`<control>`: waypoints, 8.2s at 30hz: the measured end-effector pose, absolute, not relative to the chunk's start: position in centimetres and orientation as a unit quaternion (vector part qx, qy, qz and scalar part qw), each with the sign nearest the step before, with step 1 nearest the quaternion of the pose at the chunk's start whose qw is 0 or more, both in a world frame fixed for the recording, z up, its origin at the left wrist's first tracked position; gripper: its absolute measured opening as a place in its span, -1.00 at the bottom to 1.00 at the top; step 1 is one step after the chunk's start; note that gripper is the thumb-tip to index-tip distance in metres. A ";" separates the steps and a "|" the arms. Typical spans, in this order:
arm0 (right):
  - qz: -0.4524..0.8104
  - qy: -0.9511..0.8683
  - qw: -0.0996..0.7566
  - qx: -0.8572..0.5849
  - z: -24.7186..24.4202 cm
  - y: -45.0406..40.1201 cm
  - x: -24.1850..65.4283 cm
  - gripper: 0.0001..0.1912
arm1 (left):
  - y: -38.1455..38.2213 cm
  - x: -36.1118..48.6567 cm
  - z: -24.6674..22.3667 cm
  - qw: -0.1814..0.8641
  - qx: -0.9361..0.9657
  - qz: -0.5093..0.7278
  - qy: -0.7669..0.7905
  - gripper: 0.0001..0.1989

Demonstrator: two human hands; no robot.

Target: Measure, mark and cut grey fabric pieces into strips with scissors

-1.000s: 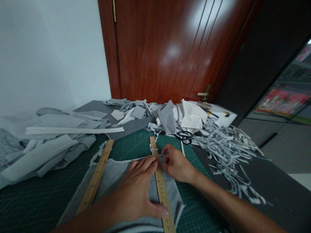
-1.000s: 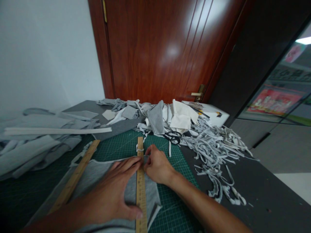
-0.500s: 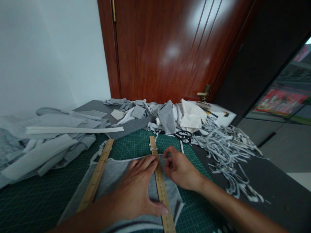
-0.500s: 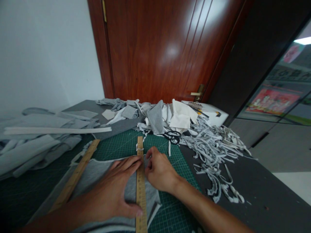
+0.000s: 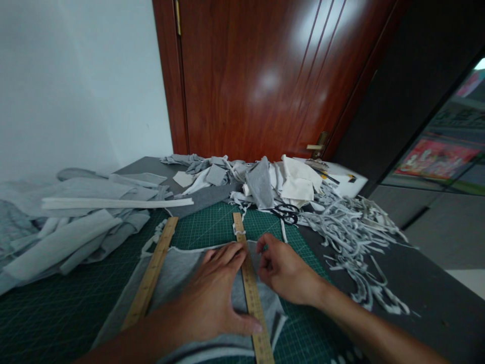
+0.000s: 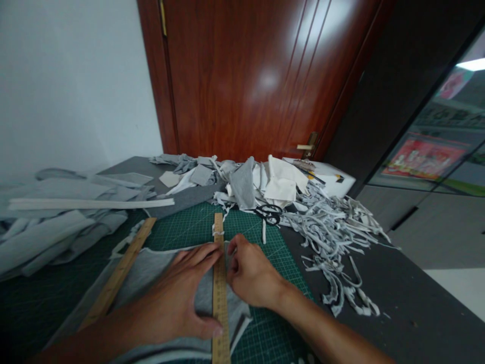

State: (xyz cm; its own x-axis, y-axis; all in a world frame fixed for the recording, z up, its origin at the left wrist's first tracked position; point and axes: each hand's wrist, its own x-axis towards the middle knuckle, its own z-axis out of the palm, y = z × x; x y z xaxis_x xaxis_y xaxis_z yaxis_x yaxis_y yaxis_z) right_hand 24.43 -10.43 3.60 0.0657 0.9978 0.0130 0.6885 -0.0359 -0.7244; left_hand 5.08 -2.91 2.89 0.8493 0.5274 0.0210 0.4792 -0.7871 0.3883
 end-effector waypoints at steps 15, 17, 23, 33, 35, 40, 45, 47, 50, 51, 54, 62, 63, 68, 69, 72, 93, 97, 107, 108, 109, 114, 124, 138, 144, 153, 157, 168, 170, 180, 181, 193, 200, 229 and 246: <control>0.237 -0.619 0.304 -0.685 3.0 -6.6 24.8 -0.56 | -3.0 5.2 3.0 0.200 0.939 0.080 0.268 0.21; 0.243 -0.623 0.303 -0.679 3.0 -6.9 24.7 -0.56 | -3.0 5.2 2.9 0.203 0.939 0.085 0.264 0.22; 0.238 -0.631 0.295 -0.677 3.3 -8.2 24.4 -0.65 | -3.0 5.0 3.0 0.203 0.939 0.083 0.264 0.23; 0.206 -0.647 0.292 -0.673 3.0 -7.6 24.7 -0.65 | -3.0 5.2 3.1 0.202 0.940 0.073 0.266 0.24; 0.197 -0.644 0.298 -0.676 2.8 -7.3 24.7 -0.61 | -3.0 5.2 3.1 0.203 0.939 0.075 0.267 0.23; 0.199 -0.639 0.300 -0.679 2.5 -7.8 24.3 -0.57 | -3.1 4.9 2.9 0.194 0.942 0.078 0.264 0.21; 0.225 -0.628 0.300 -0.682 2.4 -10.4 23.5 -0.53 | -3.0 5.0 2.6 0.180 0.946 0.078 0.258 0.24; 0.243 -0.621 0.303 -0.681 2.3 -11.4 23.2 -0.52 | -3.1 5.0 2.7 0.177 0.946 0.078 0.259 0.24; 0.259 -0.613 0.308 -0.680 2.1 -12.7 22.8 -0.54 | -3.2 4.9 2.8 0.183 0.945 0.084 0.258 0.22; 0.263 -0.609 0.311 -0.680 2.1 -13.2 22.7 -0.55 | -3.2 4.9 2.9 0.184 0.945 0.087 0.256 0.20; 0.277 -0.596 0.319 -0.683 1.5 -14.4 22.3 -0.57 | -3.3 4.8 2.9 0.183 0.945 0.089 0.255 0.16; 0.325 -0.579 0.306 -0.682 -1.1 -17.3 22.6 -0.51 | -3.3 5.1 2.9 0.181 0.944 0.091 0.259 0.13; 0.345 -0.581 0.287 -0.679 -1.1 -17.6 22.7 -0.50 | -3.4 5.1 3.0 0.182 0.944 0.092 0.260 0.13; 0.369 -0.583 0.292 -0.662 0.4 -18.3 23.1 -0.53 | -3.7 4.9 3.5 0.181 0.943 0.099 0.260 0.10; 0.352 -0.575 0.322 -0.665 0.6 -18.2 23.1 -0.59 | -3.8 4.9 3.6 0.179 0.944 0.100 0.259 0.08; 0.332 -0.540 0.410 -0.656 0.8 -17.5 23.4 -0.76 | -3.8 4.7 3.7 0.181 0.944 0.114 0.251 0.05; 0.457 -0.462 0.452 -0.610 -2.2 -17.6 22.9 -0.83 | -3.2 5.1 3.1 0.180 0.944 0.092 0.259 0.15; 0.455 -0.460 0.446 -0.619 -2.3 -17.7 22.9 -0.84 | -3.3 5.0 2.9 0.173 0.946 0.100 0.256 0.15; 0.462 -0.424 0.463 -0.627 -1.6 -17.1 22.6 -0.77 | -3.4 4.9 3.1 0.176 0.947 0.078 0.257 0.18; 0.467 -0.421 0.465 -0.623 -1.4 -17.0 22.7 -0.75 | -3.4 5.0 3.2 0.175 0.947 0.074 0.259 0.18; 0.471 -0.422 0.466 -0.619 -1.2 -16.8 22.7 -0.74 | -3.4 5.0 3.2 0.174 0.947 0.071 0.260 0.17; 0.470 -0.441 0.461 -0.610 -0.3 -15.1 23.4 -0.76 | -3.4 5.2 3.4 0.175 0.946 0.070 0.264 0.10; 0.331 -0.542 0.380 -0.673 1.2 -12.2 24.1 -0.84 | -3.1 4.9 2.7 0.180 0.947 0.088 0.251 0.13; 0.236 -0.578 0.344 -0.701 1.7 -9.4 24.5 -0.79 | -3.0 4.9 2.2 0.180 0.948 0.098 0.245 0.15; 0.214 -0.591 0.327 -0.706 1.7 -9.1 24.0 -0.80 | -3.1 5.0 2.6 0.169 0.949 0.079 0.254 0.18; 0.216 -0.616 0.306 -0.693 2.6 -9.7 23.7 -0.77 | -3.1 5.1 2.7 0.170 0.947 0.081 0.259 0.16; 0.236 -0.619 0.296 -0.688 2.5 -11.7 23.1 -0.75 | -2.9 5.0 2.2 0.177 0.947 0.103 0.247 0.14; 0.285 -0.596 0.254 -0.707 0.4 -17.3 21.9 -0.77 | -3.2 5.0 2.7 0.177 0.946 0.095 0.255 0.14; 0.297 -0.600 0.244 -0.701 0.0 -17.9 22.0 -0.76 | -3.2 4.9 2.6 0.179 0.945 0.100 0.254 0.13; 0.349 -0.557 0.319 -0.683 0.4 -19.1 23.3 -0.85 | -3.3 5.0 2.9 0.185 0.943 0.098 0.258 0.19; 0.349 -0.549 0.338 -0.680 0.5 -18.9 23.3 -0.85 | -3.3 5.0 3.0 0.186 0.943 0.096 0.259 0.18; 0.338 -0.569 0.240 -0.710 0.0 -18.2 22.2 -0.78 | -3.1 5.0 2.4 0.168 0.947 0.088 0.260 0.16; 0.332 -0.579 0.286 -0.688 -0.4 -18.8 22.9 -0.80 | -3.1 5.0 2.6 0.168 0.949 0.082 0.255 0.20; 0.306 -0.569 0.334 -0.686 1.7 -17.3 22.9 -0.81 | -3.2 5.1 2.7 0.164 0.949 0.088 0.255 0.18; 0.339 -0.587 0.219 -0.702 1.2 -17.7 22.1 -0.78 | -3.1 5.0 2.6 0.179 0.945 0.091 0.258 0.16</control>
